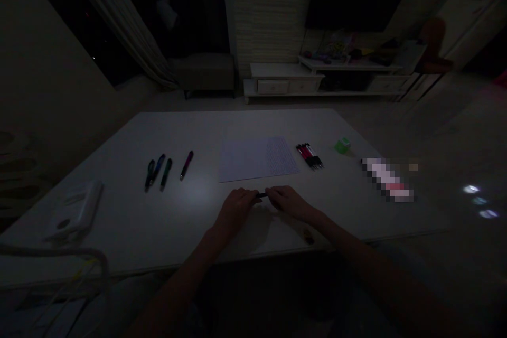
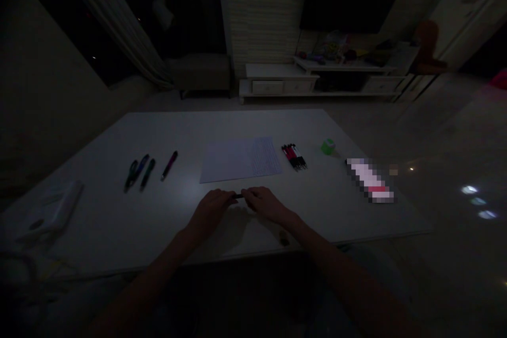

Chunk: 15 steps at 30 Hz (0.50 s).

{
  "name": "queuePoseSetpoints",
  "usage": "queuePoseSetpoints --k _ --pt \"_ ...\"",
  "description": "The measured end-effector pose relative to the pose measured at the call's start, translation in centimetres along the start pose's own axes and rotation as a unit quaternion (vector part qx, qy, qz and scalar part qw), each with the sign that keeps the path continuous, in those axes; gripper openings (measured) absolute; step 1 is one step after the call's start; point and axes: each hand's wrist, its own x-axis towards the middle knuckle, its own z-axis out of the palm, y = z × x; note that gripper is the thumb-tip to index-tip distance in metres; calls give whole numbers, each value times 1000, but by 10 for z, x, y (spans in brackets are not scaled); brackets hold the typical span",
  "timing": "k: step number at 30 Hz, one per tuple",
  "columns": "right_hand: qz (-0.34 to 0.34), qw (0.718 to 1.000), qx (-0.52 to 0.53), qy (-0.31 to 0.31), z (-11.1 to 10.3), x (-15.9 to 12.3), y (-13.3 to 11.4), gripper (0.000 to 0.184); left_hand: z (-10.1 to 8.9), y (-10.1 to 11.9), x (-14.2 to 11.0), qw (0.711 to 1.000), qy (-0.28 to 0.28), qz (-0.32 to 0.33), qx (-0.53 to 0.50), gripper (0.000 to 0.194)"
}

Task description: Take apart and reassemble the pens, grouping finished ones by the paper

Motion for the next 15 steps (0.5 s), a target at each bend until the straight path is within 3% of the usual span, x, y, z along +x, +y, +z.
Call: queuePoseSetpoints --k 5,8,10,12,15 --pt "-117 973 -198 -23 -4 -4 -6 22 5 3 1 998 -1 69 15 31" --pt "-72 975 -206 -49 -9 -5 -4 16 5 6 4 997 18 71 11 43" --pt "-1 993 -117 -18 -15 -3 -1 17 5 5 7 998 50 19 12 49" --pt "63 997 40 30 -22 0 3 17 6 0 9 997 66 -46 17 53" --pt "81 953 278 94 -31 8 8 11 14 -10 9 995 24 -86 47 51"
